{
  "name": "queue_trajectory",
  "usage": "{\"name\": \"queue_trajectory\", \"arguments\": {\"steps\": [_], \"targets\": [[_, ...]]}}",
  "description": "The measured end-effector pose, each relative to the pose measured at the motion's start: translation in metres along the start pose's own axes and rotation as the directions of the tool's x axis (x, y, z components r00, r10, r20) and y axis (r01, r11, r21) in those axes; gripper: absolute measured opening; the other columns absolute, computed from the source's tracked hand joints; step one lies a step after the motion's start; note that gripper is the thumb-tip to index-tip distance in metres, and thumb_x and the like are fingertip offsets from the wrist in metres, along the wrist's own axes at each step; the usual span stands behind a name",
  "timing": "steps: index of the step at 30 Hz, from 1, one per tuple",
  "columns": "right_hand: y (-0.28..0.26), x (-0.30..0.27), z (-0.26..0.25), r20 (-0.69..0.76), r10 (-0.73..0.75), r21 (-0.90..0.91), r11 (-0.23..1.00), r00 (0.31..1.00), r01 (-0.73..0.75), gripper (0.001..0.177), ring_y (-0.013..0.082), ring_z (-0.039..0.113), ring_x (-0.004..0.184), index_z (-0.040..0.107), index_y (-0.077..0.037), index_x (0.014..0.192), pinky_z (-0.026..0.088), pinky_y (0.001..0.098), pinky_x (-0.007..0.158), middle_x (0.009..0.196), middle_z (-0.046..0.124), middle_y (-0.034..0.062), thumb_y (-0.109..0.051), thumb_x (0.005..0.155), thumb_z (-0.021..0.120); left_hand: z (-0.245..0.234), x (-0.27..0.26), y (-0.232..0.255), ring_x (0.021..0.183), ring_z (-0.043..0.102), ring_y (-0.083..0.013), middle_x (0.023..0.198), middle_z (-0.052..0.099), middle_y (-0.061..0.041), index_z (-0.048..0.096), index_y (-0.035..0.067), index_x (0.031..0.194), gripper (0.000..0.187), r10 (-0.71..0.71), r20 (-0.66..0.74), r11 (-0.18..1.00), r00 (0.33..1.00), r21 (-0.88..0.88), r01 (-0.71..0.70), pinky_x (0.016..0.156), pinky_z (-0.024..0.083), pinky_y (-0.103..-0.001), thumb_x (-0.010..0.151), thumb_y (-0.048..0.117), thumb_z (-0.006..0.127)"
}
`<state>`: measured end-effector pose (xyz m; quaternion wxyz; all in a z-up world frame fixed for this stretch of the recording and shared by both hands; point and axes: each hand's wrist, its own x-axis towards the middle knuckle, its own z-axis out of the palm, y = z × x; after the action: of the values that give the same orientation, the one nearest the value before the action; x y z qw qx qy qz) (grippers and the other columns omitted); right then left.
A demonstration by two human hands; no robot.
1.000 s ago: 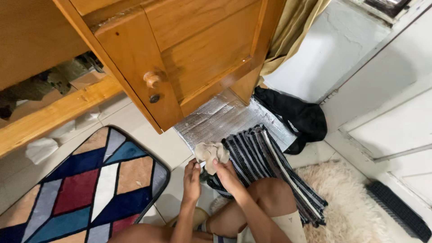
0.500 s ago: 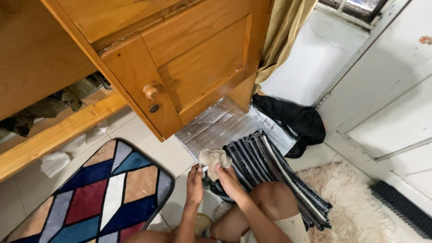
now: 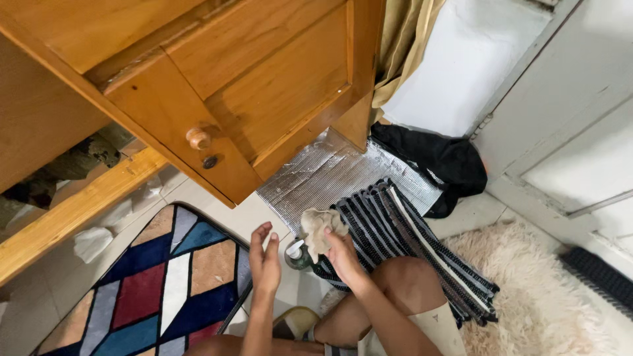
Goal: The person wipes the surface and sides of a wooden dresser with a cloth. They apply liquid from a bottle onto the cloth and continue wiping the dresser's drawers and edges.
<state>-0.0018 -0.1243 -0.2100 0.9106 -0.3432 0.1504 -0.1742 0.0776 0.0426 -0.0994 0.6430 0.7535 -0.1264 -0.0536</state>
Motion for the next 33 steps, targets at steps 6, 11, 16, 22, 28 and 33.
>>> {"name": "queue_trajectory", "arguments": {"steps": [6, 11, 16, 22, 28, 33], "targets": [[-0.02, -0.001, -0.001, -0.039, -0.013, 0.235, 0.972, 0.999, 0.022, 0.038, 0.0191, 0.063, 0.104, 0.056, -0.003, 0.134, 0.051, 0.0348, 0.09, 0.12, 0.066, 0.0093, -0.026, 0.103, 0.058, 0.019, -0.024, 0.062, 0.124, 0.058, -0.0342, 0.132, 0.061, -0.02, 0.056, 0.0, 0.131, 0.047, 0.303, 0.085, 0.885, 0.949, 0.344, -0.313, 0.107, 0.044, -0.042, 0.088, 0.013, 0.07], [-0.047, -0.003, 0.01, -0.048, 0.068, 0.334, 0.941, 0.997, -0.048, 0.043, 0.0246, 0.064, 0.116, 0.051, -0.006, 0.133, 0.051, 0.0444, 0.101, 0.127, 0.065, 0.0096, -0.032, 0.099, 0.055, 0.036, -0.031, 0.072, 0.124, 0.056, -0.0389, 0.132, 0.059, -0.022, 0.056, -0.001, 0.131, 0.049, 0.356, 0.156, 0.854, 0.921, 0.347, -0.388, 0.105, 0.045, -0.044, 0.085, 0.011, 0.071], [-0.057, -0.005, 0.019, -0.025, 0.044, 0.318, 0.947, 0.999, -0.034, 0.051, 0.0244, 0.061, 0.123, 0.049, -0.006, 0.142, 0.048, 0.0465, 0.106, 0.135, 0.062, 0.0093, -0.037, 0.101, 0.054, 0.025, -0.021, 0.073, 0.124, 0.056, -0.0382, 0.132, 0.059, -0.022, 0.056, -0.002, 0.129, 0.048, 0.398, 0.102, 0.829, 0.912, 0.384, -0.405, 0.108, 0.043, -0.044, 0.086, 0.009, 0.071], [-0.055, -0.006, 0.021, -0.011, 0.081, 0.357, 0.931, 0.997, -0.072, 0.054, 0.0245, 0.059, 0.127, 0.047, -0.007, 0.145, 0.046, 0.0457, 0.109, 0.14, 0.06, 0.0086, -0.036, 0.1, 0.054, -0.016, 0.006, 0.084, 0.124, 0.056, -0.0327, 0.136, 0.054, -0.02, 0.055, -0.002, 0.132, 0.048, 0.314, -0.036, 0.89, 0.949, 0.36, -0.281, 0.099, 0.049, -0.045, 0.086, 0.004, 0.069], [-0.055, -0.012, 0.017, 0.02, 0.085, 0.343, 0.935, 0.996, -0.087, 0.051, 0.0251, 0.061, 0.124, 0.049, -0.005, 0.142, 0.047, 0.0439, 0.106, 0.135, 0.063, 0.0097, -0.035, 0.102, 0.053, -0.036, 0.032, 0.083, 0.135, 0.053, -0.0267, 0.146, 0.047, -0.017, 0.04, -0.002, 0.143, 0.05, 0.284, -0.272, 0.957, 0.919, 0.022, -0.29, 0.105, 0.053, -0.038, 0.097, -0.001, 0.059], [-0.049, -0.01, 0.013, 0.037, 0.077, 0.319, 0.944, 0.996, -0.085, 0.045, 0.0231, 0.063, 0.117, 0.051, -0.006, 0.139, 0.049, 0.0409, 0.101, 0.128, 0.065, 0.0091, -0.034, 0.104, 0.053, -0.035, 0.032, 0.069, 0.137, 0.051, -0.0257, 0.15, 0.045, -0.018, 0.037, -0.002, 0.147, 0.056, 0.229, -0.19, 0.969, 0.955, -0.046, -0.242, 0.101, 0.053, -0.036, 0.096, 0.0, 0.058]]}}
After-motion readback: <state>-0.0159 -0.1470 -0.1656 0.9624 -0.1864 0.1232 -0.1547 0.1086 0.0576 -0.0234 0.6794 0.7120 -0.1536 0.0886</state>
